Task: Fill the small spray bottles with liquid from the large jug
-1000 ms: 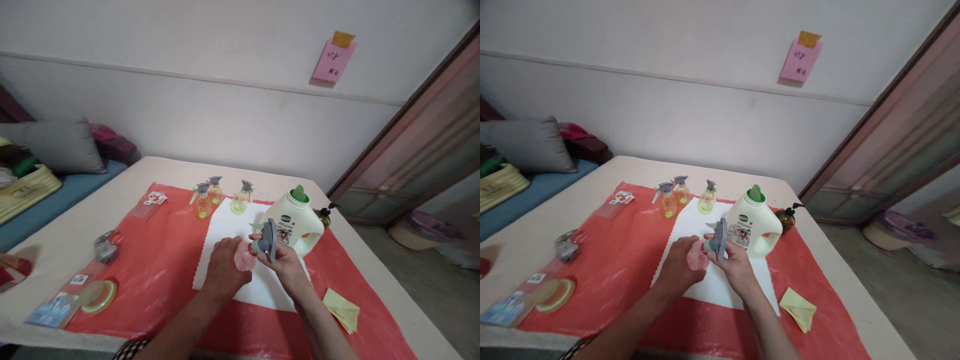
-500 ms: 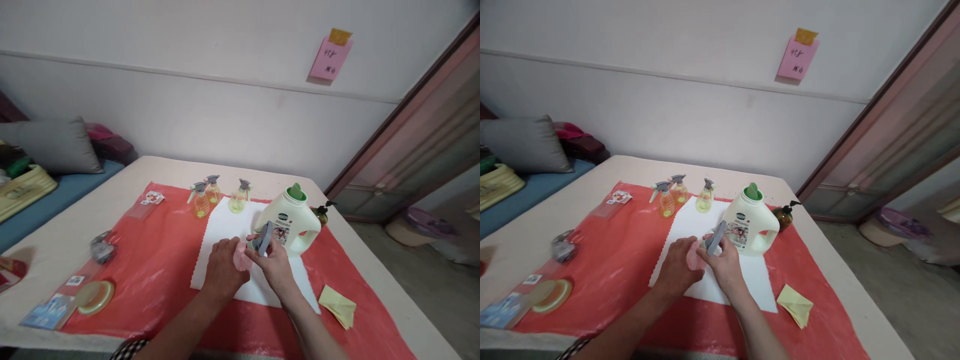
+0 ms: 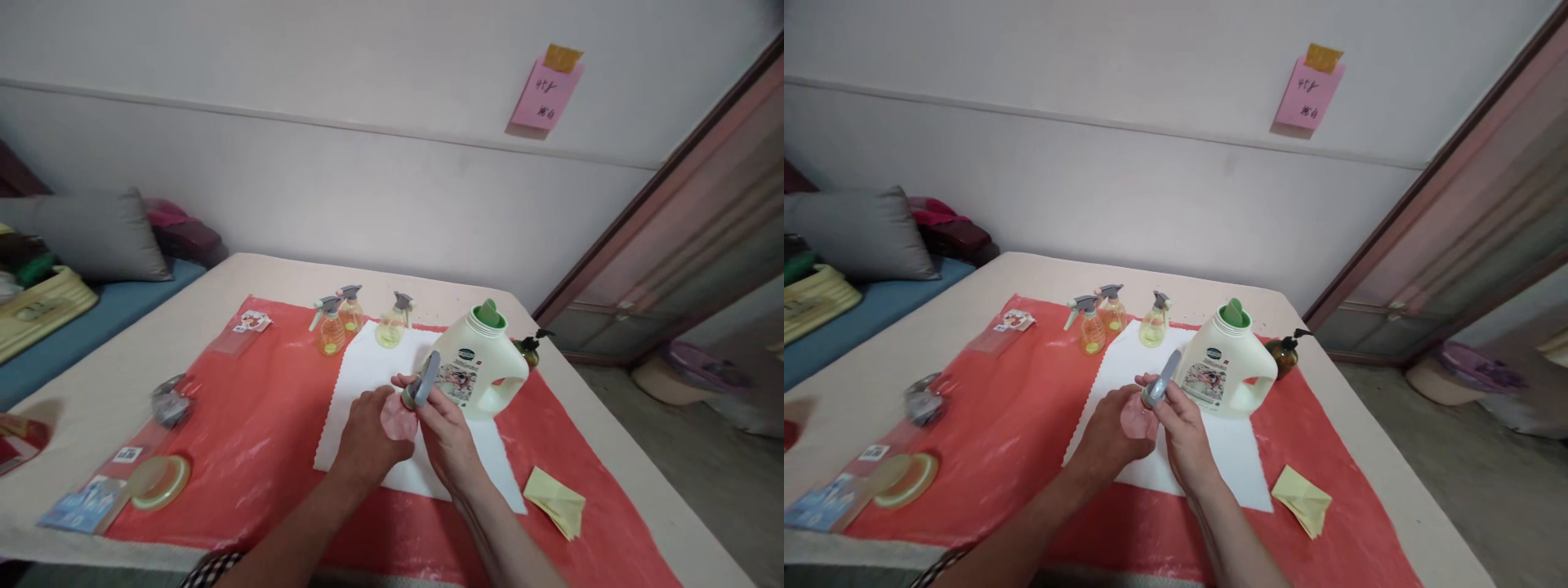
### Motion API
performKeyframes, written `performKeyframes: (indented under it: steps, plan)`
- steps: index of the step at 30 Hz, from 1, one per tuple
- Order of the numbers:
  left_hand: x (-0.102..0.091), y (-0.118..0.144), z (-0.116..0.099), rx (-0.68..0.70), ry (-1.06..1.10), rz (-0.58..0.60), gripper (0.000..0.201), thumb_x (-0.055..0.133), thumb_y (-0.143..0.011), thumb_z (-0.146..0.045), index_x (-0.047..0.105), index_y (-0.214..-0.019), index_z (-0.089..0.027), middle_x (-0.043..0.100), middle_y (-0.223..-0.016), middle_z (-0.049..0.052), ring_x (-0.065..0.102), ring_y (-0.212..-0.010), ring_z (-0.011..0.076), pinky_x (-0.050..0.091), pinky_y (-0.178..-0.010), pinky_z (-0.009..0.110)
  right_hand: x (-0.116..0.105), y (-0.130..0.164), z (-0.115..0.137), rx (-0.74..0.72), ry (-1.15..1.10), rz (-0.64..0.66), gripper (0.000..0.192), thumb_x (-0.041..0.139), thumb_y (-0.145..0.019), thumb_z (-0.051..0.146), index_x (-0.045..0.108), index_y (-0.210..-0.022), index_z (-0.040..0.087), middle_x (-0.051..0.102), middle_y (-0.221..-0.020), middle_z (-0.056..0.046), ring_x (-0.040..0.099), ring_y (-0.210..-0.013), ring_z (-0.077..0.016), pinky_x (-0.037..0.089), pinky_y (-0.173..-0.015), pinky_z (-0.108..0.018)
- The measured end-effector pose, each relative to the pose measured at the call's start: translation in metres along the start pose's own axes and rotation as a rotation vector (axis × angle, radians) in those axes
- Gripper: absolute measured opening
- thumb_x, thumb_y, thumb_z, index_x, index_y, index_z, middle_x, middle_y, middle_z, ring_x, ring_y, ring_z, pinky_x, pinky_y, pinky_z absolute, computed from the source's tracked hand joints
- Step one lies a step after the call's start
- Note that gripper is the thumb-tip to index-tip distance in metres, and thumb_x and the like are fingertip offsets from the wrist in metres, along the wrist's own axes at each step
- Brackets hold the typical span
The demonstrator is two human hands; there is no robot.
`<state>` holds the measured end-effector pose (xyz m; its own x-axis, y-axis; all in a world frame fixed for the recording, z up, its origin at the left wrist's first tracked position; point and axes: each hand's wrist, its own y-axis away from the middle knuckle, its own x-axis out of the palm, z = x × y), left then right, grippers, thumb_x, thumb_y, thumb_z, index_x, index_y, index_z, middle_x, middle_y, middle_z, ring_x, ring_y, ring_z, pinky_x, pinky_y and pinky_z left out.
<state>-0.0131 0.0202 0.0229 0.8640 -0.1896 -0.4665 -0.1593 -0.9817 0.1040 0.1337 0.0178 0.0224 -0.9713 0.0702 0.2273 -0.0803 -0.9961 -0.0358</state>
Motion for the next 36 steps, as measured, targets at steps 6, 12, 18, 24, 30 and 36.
performKeyframes:
  steps: [6,12,18,24,30,36]
  plan:
    - [0.006,0.002,0.0,-0.009,-0.056,-0.028,0.072,0.079,-0.063,-0.01,0.062,-0.132,-0.023,0.067,-0.126,0.007,0.059,-0.123,0.0312,0.047,-0.104,0.04,0.011,0.002,-0.012,-0.024,0.015,-0.168,0.045,0.094,-0.067,0.053,0.074,-0.097,0.026,0.08,-0.109,-0.007,0.07,-0.109,-0.0283,0.054,-0.102,-0.047]
    - [0.008,0.001,-0.003,-0.055,-0.007,-0.05,0.075,0.082,-0.06,-0.01,0.062,-0.131,-0.024,0.067,-0.132,0.008,0.059,-0.128,0.0319,0.048,-0.105,0.039,0.019,0.009,-0.012,-0.046,0.005,-0.227,0.044,0.088,-0.072,0.056,0.071,-0.098,0.025,0.08,-0.108,-0.006,0.071,-0.109,-0.0279,0.053,-0.103,-0.046]
    - [0.003,0.002,-0.005,-0.079,0.038,-0.041,0.08,0.081,-0.061,-0.01,0.061,-0.137,-0.023,0.068,-0.135,0.009,0.06,-0.129,0.0319,0.049,-0.105,0.039,0.015,0.006,-0.005,-0.032,0.045,-0.163,0.044,0.08,-0.077,0.06,0.078,-0.102,0.024,0.079,-0.119,-0.008,0.069,-0.116,-0.0309,0.051,-0.107,-0.049]
    - [0.014,0.006,-0.002,0.049,0.009,-0.048,0.07,0.085,-0.062,-0.014,0.065,-0.129,-0.023,0.07,-0.127,0.007,0.062,-0.122,0.0308,0.048,-0.107,0.042,0.02,0.008,-0.008,-0.034,0.121,-0.281,0.047,0.087,-0.072,0.054,0.076,-0.105,0.023,0.079,-0.116,-0.009,0.069,-0.113,-0.0309,0.051,-0.103,-0.048]
    - [0.005,0.002,-0.007,-0.122,0.101,-0.037,0.076,0.082,-0.059,-0.009,0.063,-0.131,-0.026,0.068,-0.131,0.007,0.062,-0.127,0.0312,0.05,-0.104,0.04,0.014,0.009,0.006,-0.055,0.093,-0.151,0.051,0.079,-0.079,0.059,0.077,-0.116,0.025,0.078,-0.125,-0.008,0.07,-0.119,-0.0311,0.05,-0.108,-0.048]
    - [0.008,0.003,-0.003,0.018,0.026,-0.115,0.069,0.083,-0.063,-0.012,0.064,-0.128,-0.024,0.07,-0.13,0.008,0.061,-0.126,0.0312,0.048,-0.108,0.042,0.024,0.006,-0.005,-0.051,0.101,-0.274,0.041,0.089,-0.068,0.049,0.065,-0.09,0.025,0.079,-0.113,-0.009,0.069,-0.113,-0.0307,0.052,-0.1,-0.048]
